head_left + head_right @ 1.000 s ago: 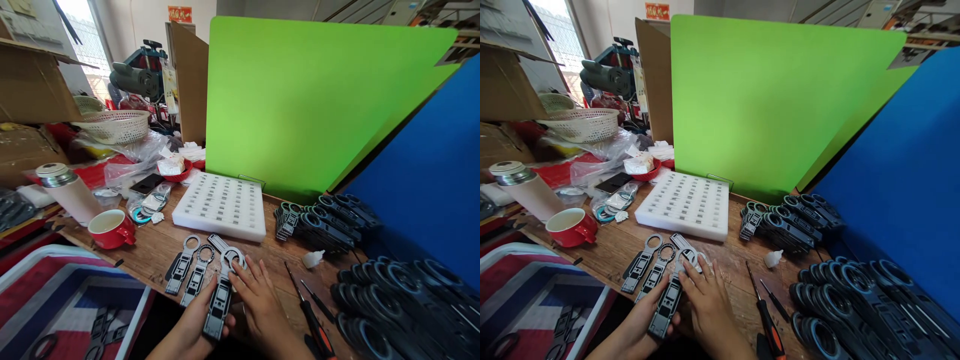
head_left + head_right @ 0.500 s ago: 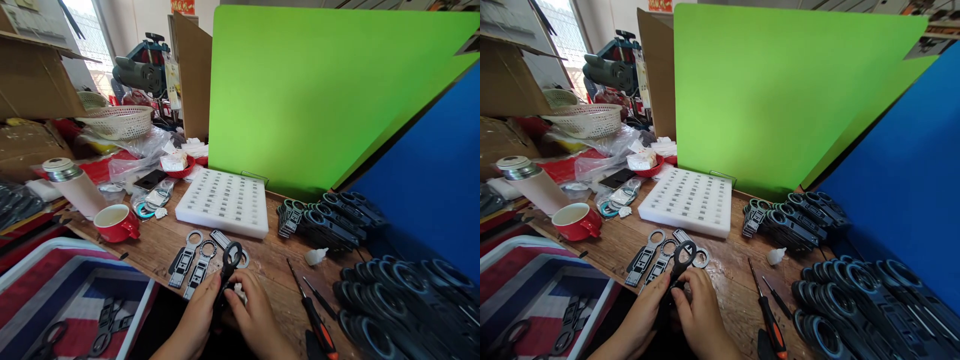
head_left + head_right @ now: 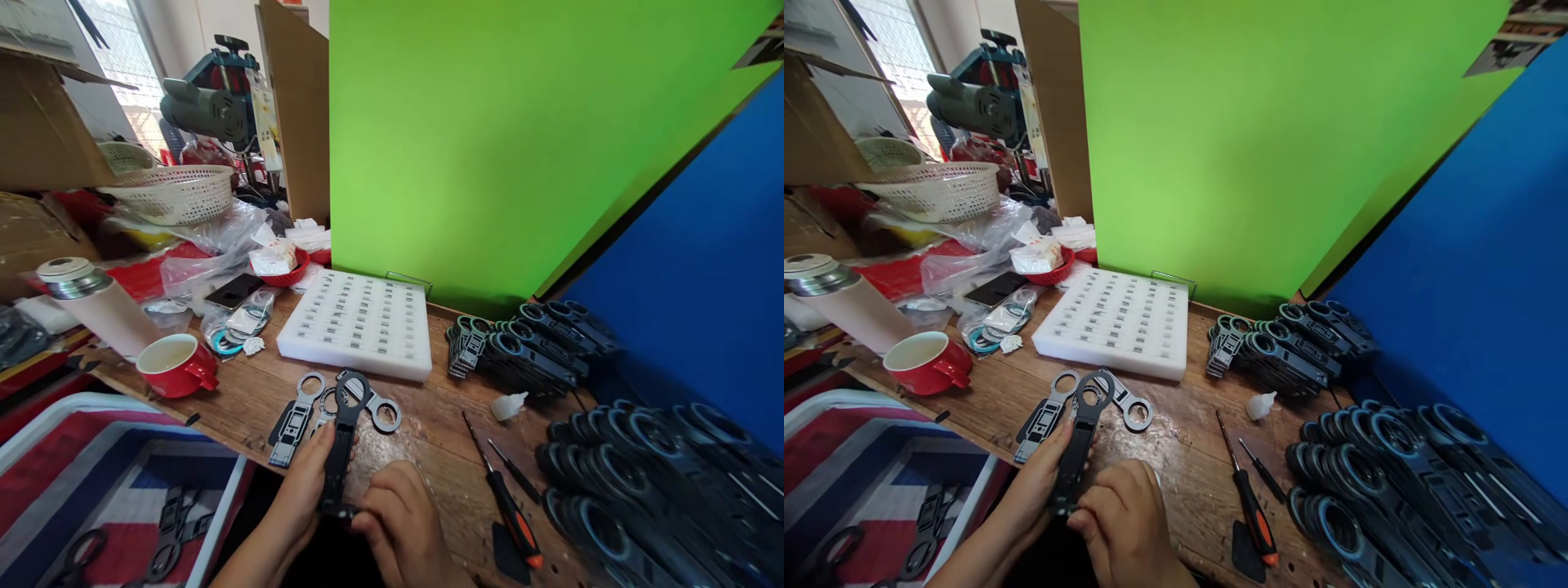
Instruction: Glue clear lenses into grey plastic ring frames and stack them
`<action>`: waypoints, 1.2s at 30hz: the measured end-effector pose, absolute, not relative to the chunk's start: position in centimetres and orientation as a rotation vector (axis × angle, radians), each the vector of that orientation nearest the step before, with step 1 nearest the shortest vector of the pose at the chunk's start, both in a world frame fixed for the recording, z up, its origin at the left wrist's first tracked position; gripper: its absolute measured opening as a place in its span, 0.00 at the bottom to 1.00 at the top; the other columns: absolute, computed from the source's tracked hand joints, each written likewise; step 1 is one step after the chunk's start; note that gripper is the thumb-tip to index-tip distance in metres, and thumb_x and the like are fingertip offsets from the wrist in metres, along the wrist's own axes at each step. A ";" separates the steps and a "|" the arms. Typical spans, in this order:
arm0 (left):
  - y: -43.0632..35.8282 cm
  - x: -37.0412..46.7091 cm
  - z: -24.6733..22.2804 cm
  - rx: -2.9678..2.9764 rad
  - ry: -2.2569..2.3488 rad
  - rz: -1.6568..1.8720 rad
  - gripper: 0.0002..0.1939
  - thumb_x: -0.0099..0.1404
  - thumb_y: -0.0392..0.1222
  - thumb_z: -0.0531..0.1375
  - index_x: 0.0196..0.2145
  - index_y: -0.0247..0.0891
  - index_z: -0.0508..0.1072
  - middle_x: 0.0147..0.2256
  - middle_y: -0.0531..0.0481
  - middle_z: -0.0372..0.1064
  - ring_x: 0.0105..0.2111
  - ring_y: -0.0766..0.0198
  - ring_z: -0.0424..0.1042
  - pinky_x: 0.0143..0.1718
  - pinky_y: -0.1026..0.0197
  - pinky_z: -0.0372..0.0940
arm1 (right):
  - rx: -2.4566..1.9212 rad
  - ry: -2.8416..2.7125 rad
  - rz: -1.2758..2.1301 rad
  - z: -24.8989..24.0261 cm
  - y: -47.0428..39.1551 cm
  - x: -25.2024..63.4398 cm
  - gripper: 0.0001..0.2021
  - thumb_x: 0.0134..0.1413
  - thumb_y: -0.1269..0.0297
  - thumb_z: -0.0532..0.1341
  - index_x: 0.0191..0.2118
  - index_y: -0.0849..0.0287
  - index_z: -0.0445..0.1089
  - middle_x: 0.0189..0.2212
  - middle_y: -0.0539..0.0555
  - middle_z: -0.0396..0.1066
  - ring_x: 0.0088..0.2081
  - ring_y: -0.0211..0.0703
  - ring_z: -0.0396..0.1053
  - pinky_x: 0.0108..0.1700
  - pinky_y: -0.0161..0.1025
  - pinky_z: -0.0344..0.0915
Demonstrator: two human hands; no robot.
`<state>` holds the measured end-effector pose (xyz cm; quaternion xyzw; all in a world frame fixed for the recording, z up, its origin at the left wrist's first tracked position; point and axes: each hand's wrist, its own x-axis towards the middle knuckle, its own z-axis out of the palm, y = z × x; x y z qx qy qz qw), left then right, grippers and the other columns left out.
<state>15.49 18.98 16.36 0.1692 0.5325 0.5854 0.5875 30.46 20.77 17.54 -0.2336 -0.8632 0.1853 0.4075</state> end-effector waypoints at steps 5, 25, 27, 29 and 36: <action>17.5 16.8 16.0 0.619 1.013 1.222 0.28 0.54 0.60 0.62 0.46 0.38 0.75 0.48 0.42 0.71 0.49 0.51 0.68 0.53 0.54 0.58 | -0.931 -1.988 0.609 16.4 21.8 30.6 0.07 0.62 0.67 0.53 0.33 0.56 0.65 0.30 0.51 0.67 0.33 0.42 0.65 0.36 0.37 0.61; 19.6 15.1 12.1 1.008 1.500 1.102 0.32 0.52 0.49 0.63 0.55 0.37 0.68 0.57 0.41 0.62 0.60 0.48 0.56 0.62 0.48 0.46 | -1.527 -2.126 0.547 13.8 30.8 33.7 0.17 0.53 0.60 0.57 0.48 0.58 0.67 0.40 0.58 0.73 0.43 0.52 0.69 0.43 0.45 0.63; 20.3 15.8 12.6 1.150 1.611 1.117 0.29 0.54 0.48 0.61 0.54 0.38 0.69 0.57 0.41 0.62 0.60 0.49 0.56 0.62 0.48 0.45 | -1.469 -1.960 0.550 13.8 29.5 35.4 0.19 0.52 0.57 0.59 0.49 0.60 0.65 0.41 0.59 0.72 0.42 0.51 0.69 0.42 0.45 0.65; 20.4 16.7 13.7 1.220 1.587 1.131 0.23 0.58 0.51 0.59 0.49 0.40 0.74 0.54 0.41 0.66 0.58 0.49 0.59 0.61 0.48 0.46 | -1.322 -1.827 0.489 13.9 27.7 35.8 0.17 0.51 0.58 0.61 0.47 0.58 0.65 0.39 0.58 0.72 0.39 0.49 0.70 0.40 0.45 0.68; 18.1 19.6 15.6 0.236 0.831 1.200 0.27 0.59 0.60 0.57 0.48 0.38 0.73 0.46 0.42 0.73 0.50 0.51 0.69 0.54 0.48 0.58 | -0.613 -2.372 0.379 14.9 23.0 33.3 0.28 0.55 0.76 0.51 0.62 0.54 0.53 0.56 0.58 0.64 0.56 0.46 0.63 0.53 0.45 0.66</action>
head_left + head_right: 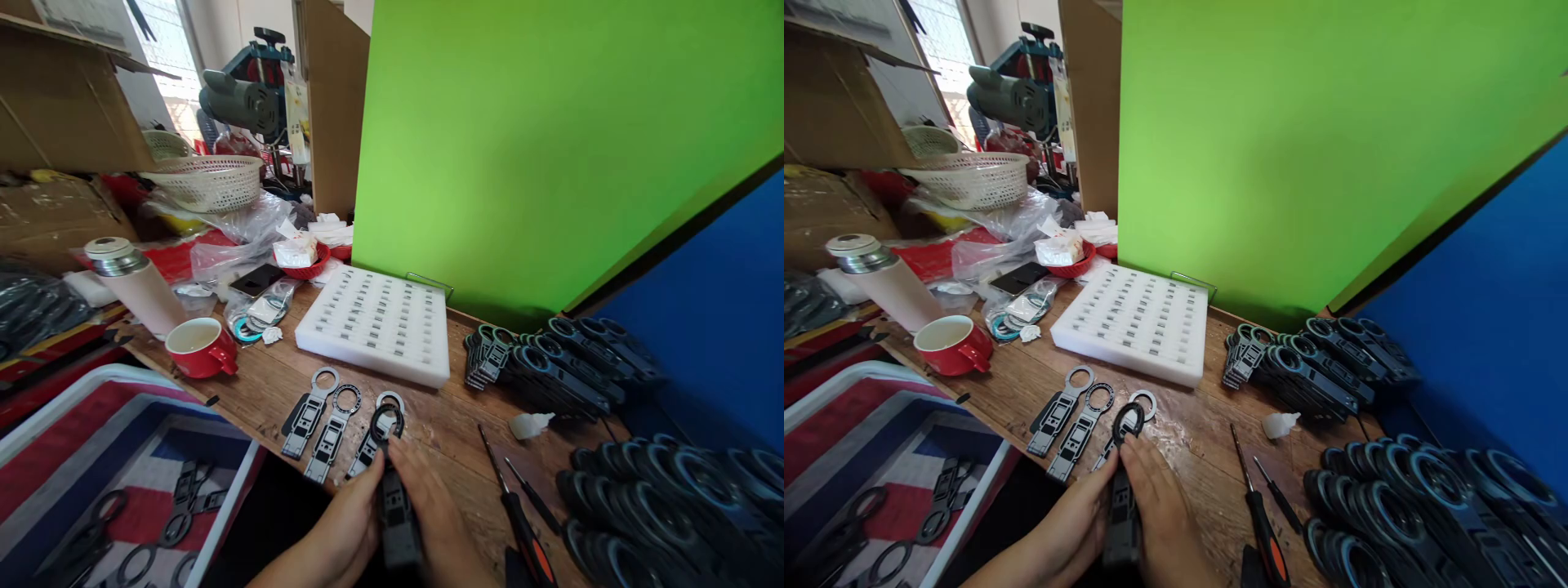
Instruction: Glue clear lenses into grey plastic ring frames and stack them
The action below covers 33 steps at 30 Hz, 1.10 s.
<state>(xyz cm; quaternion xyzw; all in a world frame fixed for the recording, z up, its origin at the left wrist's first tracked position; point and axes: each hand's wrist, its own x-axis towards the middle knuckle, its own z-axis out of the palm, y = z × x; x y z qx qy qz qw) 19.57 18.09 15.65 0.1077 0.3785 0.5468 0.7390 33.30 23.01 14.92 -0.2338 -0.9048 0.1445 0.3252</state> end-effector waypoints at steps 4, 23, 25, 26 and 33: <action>17.5 19.7 14.9 0.091 0.870 1.364 0.21 0.59 0.54 0.60 0.45 0.38 0.75 0.46 0.43 0.73 0.53 0.53 0.66 0.57 0.53 0.55 | -0.621 -2.545 0.490 15.2 22.6 33.4 0.31 0.55 0.79 0.49 0.63 0.51 0.52 0.56 0.56 0.64 0.55 0.45 0.64 0.52 0.44 0.68; 17.7 19.5 16.3 0.617 1.089 1.311 0.24 0.57 0.60 0.59 0.39 0.37 0.77 0.41 0.46 0.75 0.47 0.52 0.67 0.53 0.54 0.57 | -0.896 -2.222 0.848 16.7 21.7 32.7 0.05 0.58 0.67 0.56 0.39 0.54 0.67 0.35 0.53 0.71 0.38 0.44 0.70 0.39 0.38 0.68; 18.0 18.9 16.0 0.575 1.159 1.319 0.26 0.55 0.62 0.60 0.38 0.37 0.77 0.38 0.46 0.75 0.44 0.52 0.68 0.51 0.54 0.58 | -0.830 -2.226 0.794 16.2 21.1 33.0 0.03 0.58 0.68 0.56 0.38 0.54 0.66 0.33 0.52 0.70 0.35 0.43 0.69 0.36 0.38 0.68; 18.2 18.4 15.9 0.536 1.208 1.330 0.27 0.54 0.64 0.60 0.38 0.36 0.77 0.37 0.46 0.75 0.42 0.53 0.69 0.49 0.53 0.59 | -0.783 -2.230 0.748 15.9 20.8 33.2 0.03 0.57 0.68 0.57 0.37 0.53 0.66 0.32 0.52 0.70 0.34 0.43 0.69 0.35 0.37 0.68; 18.3 17.8 15.6 0.610 1.168 1.233 0.29 0.55 0.63 0.59 0.42 0.36 0.76 0.39 0.45 0.74 0.42 0.52 0.69 0.50 0.53 0.59 | -0.714 -2.133 0.509 16.0 20.0 33.4 0.04 0.57 0.68 0.58 0.39 0.53 0.67 0.31 0.52 0.69 0.32 0.43 0.68 0.33 0.39 0.67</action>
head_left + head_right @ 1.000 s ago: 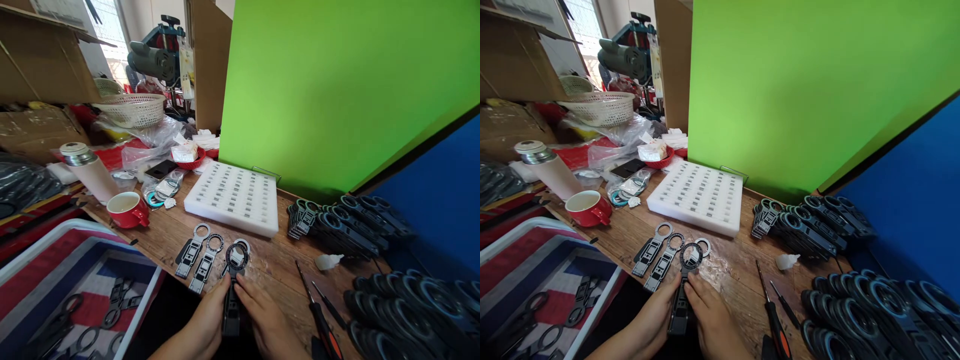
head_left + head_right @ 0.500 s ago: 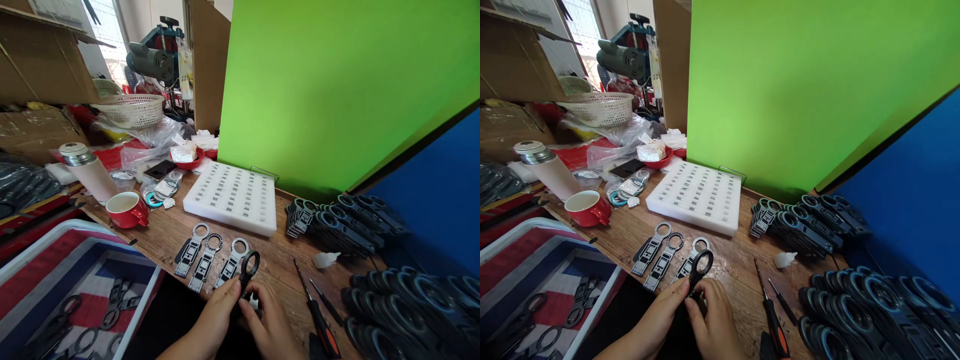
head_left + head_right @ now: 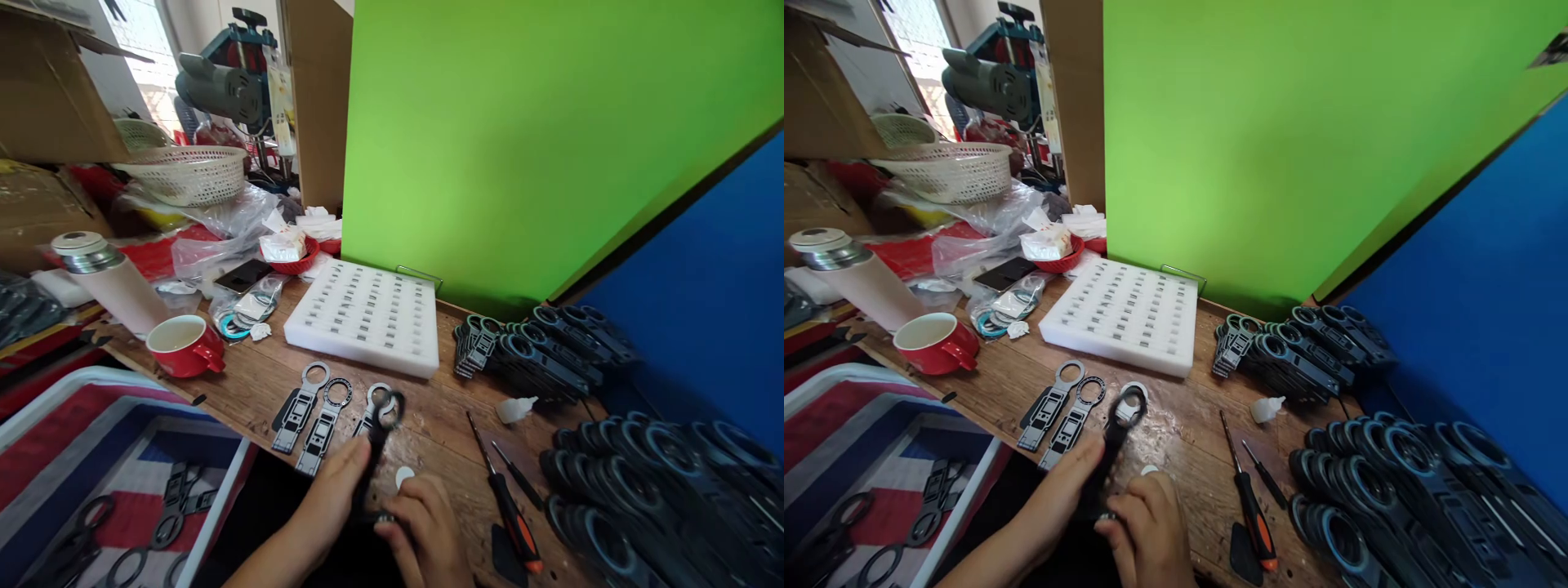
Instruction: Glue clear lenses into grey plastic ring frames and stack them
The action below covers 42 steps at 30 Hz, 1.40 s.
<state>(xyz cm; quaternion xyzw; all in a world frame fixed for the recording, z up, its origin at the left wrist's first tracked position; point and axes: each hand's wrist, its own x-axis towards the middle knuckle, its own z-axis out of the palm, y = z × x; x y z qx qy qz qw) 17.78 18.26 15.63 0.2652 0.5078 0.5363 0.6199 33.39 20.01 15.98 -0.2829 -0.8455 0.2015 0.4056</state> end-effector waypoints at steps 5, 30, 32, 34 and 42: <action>16.8 19.3 14.7 0.750 0.963 1.158 0.31 0.57 0.59 0.60 0.53 0.40 0.69 0.57 0.44 0.62 0.60 0.51 0.55 0.61 0.51 0.45 | -0.998 -1.977 0.646 15.4 21.2 33.6 0.05 0.58 0.62 0.58 0.32 0.54 0.68 0.30 0.51 0.67 0.32 0.41 0.67 0.32 0.36 0.66; 15.7 13.9 15.9 1.220 1.479 0.855 0.16 0.61 0.55 0.57 0.41 0.47 0.78 0.41 0.49 0.76 0.44 0.51 0.71 0.48 0.57 0.62 | -1.153 -2.607 0.493 13.2 31.0 31.9 0.08 0.57 0.68 0.60 0.42 0.54 0.72 0.53 0.54 0.64 0.52 0.48 0.60 0.53 0.45 0.59; 15.9 14.8 15.4 1.432 1.472 0.753 0.14 0.64 0.51 0.55 0.40 0.49 0.78 0.38 0.50 0.77 0.39 0.54 0.73 0.43 0.60 0.63 | -1.133 -2.598 0.560 13.3 30.9 33.2 0.06 0.56 0.67 0.61 0.40 0.56 0.73 0.50 0.54 0.66 0.50 0.46 0.62 0.53 0.43 0.59; 16.8 15.7 14.6 1.606 1.479 0.721 0.13 0.64 0.50 0.55 0.38 0.49 0.79 0.34 0.49 0.77 0.35 0.56 0.74 0.38 0.62 0.63 | -1.139 -2.562 0.656 13.4 30.4 34.9 0.04 0.56 0.67 0.61 0.37 0.56 0.73 0.48 0.54 0.66 0.48 0.44 0.64 0.52 0.40 0.60; 19.2 16.8 11.5 2.049 1.574 0.662 0.13 0.66 0.46 0.53 0.44 0.45 0.74 0.40 0.47 0.70 0.41 0.57 0.68 0.46 0.54 0.63 | -1.454 -2.485 0.565 12.4 29.4 36.6 0.13 0.60 0.62 0.57 0.49 0.54 0.68 0.40 0.55 0.67 0.43 0.46 0.66 0.45 0.39 0.61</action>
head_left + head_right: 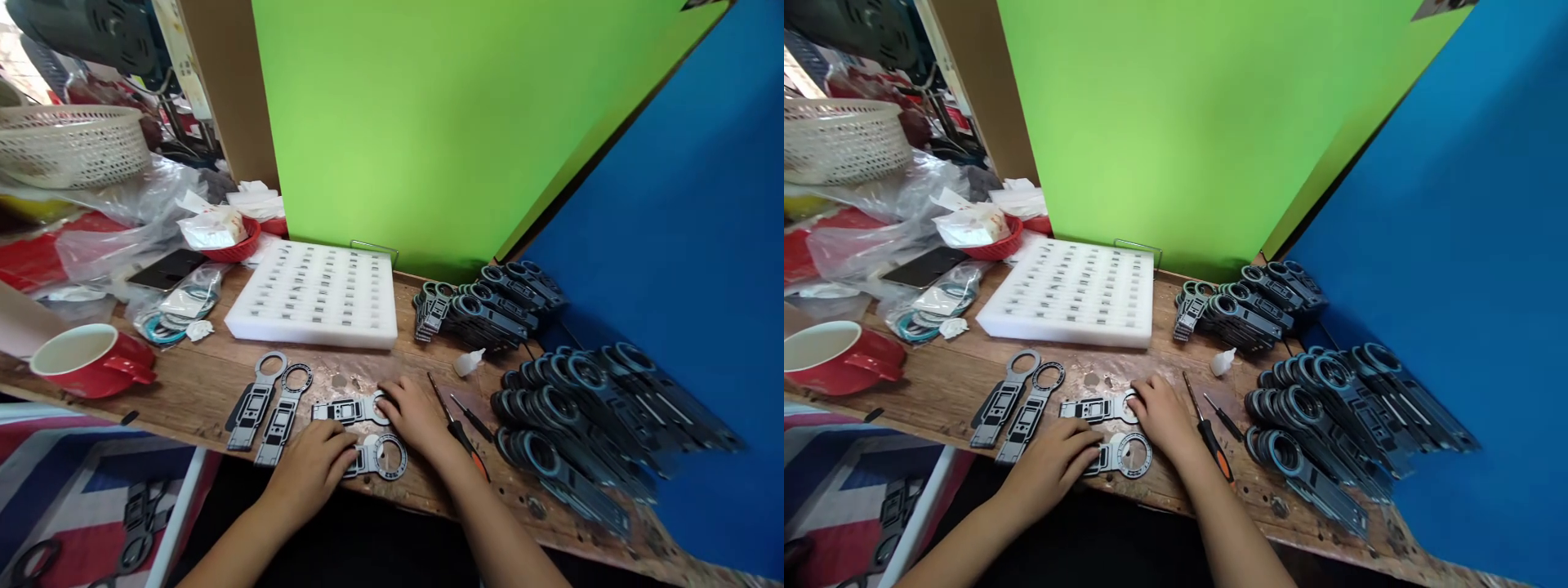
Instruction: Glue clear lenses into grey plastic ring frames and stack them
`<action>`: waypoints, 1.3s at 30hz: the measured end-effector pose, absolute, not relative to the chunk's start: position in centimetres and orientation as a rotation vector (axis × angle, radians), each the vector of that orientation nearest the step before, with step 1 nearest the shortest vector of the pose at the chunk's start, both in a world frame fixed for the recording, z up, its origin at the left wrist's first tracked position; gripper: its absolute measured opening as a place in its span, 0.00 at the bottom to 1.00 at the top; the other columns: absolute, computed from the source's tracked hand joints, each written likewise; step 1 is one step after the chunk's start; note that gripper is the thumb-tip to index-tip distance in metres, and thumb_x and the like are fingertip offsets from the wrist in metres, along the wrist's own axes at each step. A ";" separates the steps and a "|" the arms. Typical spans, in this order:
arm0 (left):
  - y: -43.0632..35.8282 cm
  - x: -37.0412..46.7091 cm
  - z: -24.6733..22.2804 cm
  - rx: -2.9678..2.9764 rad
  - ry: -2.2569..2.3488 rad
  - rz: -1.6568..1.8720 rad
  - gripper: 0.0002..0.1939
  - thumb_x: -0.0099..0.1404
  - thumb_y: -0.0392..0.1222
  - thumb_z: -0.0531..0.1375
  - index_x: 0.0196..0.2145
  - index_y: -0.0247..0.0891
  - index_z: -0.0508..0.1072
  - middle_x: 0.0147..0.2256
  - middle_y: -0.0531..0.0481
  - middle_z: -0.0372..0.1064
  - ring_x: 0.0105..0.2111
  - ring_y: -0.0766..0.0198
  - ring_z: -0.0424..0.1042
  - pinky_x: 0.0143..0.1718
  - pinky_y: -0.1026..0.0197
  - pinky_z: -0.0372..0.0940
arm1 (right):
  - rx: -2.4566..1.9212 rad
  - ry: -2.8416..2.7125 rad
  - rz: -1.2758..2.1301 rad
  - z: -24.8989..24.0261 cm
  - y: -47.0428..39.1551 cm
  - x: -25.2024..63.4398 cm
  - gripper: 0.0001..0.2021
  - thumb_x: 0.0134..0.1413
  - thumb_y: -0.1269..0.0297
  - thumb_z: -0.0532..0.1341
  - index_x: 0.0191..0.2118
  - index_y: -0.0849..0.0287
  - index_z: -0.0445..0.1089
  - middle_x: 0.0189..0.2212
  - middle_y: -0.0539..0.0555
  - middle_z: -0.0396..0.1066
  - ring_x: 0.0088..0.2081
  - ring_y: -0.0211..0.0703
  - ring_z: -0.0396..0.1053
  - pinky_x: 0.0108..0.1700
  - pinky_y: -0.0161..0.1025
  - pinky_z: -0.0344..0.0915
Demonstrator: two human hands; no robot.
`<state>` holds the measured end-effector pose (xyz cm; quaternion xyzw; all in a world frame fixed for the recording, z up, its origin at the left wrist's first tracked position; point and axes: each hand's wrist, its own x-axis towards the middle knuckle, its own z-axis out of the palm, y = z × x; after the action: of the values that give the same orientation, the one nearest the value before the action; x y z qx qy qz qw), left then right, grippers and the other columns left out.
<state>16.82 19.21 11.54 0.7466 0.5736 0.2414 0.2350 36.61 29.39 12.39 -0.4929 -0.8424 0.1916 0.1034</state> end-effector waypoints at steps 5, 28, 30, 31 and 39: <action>17.9 16.3 11.1 2.159 1.578 0.607 0.20 0.62 0.47 0.59 0.53 0.49 0.67 0.45 0.47 0.67 0.45 0.54 0.66 0.48 0.49 0.63 | -1.336 -2.523 0.561 11.6 29.8 35.8 0.07 0.61 0.65 0.56 0.42 0.54 0.70 0.37 0.53 0.68 0.41 0.43 0.66 0.43 0.37 0.61; 16.9 11.2 9.8 1.995 2.260 0.676 0.20 0.65 0.48 0.51 0.51 0.38 0.68 0.54 0.39 0.61 0.52 0.47 0.63 0.50 0.46 0.62 | -1.443 -2.430 0.488 11.4 28.8 36.5 0.13 0.60 0.62 0.56 0.50 0.51 0.69 0.38 0.54 0.69 0.43 0.48 0.64 0.45 0.43 0.60; 17.1 11.2 10.0 1.991 2.271 0.628 0.20 0.65 0.47 0.50 0.51 0.38 0.68 0.55 0.40 0.61 0.52 0.48 0.63 0.50 0.46 0.62 | -1.458 -2.457 0.481 11.5 28.9 36.4 0.10 0.60 0.63 0.56 0.45 0.51 0.71 0.37 0.53 0.69 0.42 0.47 0.64 0.44 0.42 0.59; 17.3 11.2 10.1 1.992 2.276 0.598 0.20 0.65 0.46 0.50 0.51 0.38 0.68 0.55 0.41 0.62 0.52 0.48 0.64 0.51 0.47 0.62 | -1.466 -2.447 0.485 11.4 28.8 36.5 0.09 0.60 0.65 0.56 0.44 0.52 0.72 0.37 0.53 0.69 0.42 0.47 0.64 0.44 0.41 0.59; 18.4 10.8 10.9 1.965 2.276 0.461 0.22 0.63 0.42 0.51 0.54 0.37 0.66 0.51 0.43 0.67 0.49 0.50 0.66 0.52 0.49 0.60 | -1.433 -2.293 0.592 10.5 28.5 37.3 0.10 0.60 0.65 0.55 0.44 0.56 0.71 0.37 0.54 0.70 0.42 0.46 0.66 0.45 0.40 0.60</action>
<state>10.80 18.43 10.95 0.6451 0.7473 0.1515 0.0499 37.31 28.50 10.45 -0.5088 -0.8139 0.2101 0.1858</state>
